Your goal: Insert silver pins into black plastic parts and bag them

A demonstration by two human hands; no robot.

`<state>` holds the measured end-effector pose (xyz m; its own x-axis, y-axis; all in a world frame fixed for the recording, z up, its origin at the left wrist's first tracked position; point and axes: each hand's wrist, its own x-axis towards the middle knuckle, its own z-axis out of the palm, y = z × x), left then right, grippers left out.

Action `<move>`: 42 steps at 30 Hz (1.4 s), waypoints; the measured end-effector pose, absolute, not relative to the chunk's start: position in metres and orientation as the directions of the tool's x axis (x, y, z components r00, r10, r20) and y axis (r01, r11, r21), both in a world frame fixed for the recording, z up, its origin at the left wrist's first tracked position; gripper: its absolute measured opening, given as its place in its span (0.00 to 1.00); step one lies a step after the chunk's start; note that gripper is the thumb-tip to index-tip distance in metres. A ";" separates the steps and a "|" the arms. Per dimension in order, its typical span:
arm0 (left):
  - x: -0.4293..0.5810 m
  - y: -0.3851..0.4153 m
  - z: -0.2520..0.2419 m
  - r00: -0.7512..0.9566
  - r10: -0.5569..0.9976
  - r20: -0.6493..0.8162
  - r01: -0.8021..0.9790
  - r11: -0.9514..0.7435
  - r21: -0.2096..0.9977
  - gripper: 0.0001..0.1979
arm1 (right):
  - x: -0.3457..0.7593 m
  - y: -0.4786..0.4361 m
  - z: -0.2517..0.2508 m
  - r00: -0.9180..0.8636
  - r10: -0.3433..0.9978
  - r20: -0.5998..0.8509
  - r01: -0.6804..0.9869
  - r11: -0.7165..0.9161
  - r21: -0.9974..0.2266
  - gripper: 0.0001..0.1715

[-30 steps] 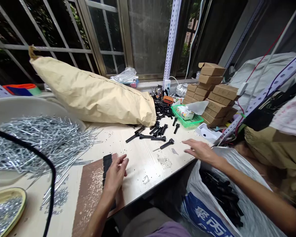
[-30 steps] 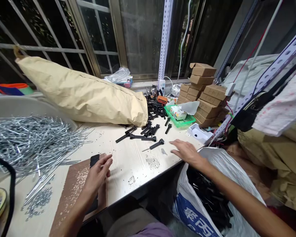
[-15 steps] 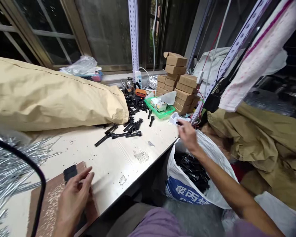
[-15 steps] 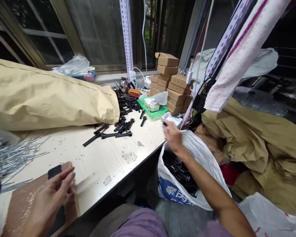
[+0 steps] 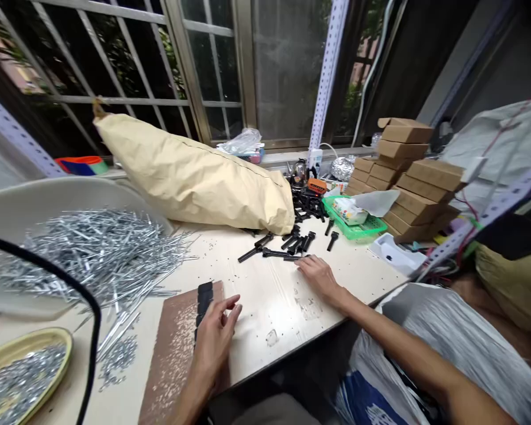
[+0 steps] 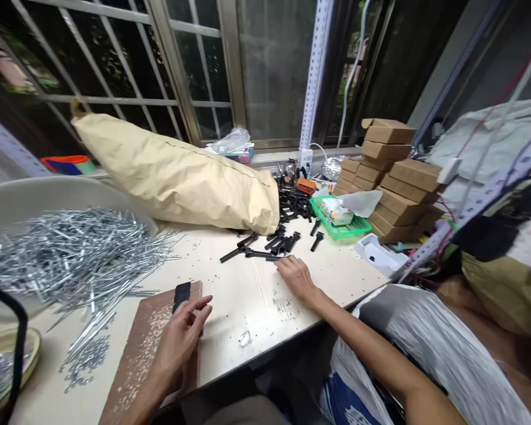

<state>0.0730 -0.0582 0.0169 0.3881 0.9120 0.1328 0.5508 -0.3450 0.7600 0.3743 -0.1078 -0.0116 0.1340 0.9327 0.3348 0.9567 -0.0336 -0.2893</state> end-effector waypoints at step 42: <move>0.196 0.068 -0.022 0.305 0.952 0.001 0.364 -0.118 0.924 0.12 | 0.338 -0.007 -0.012 0.357 0.706 0.612 0.752 0.172 -0.637 0.04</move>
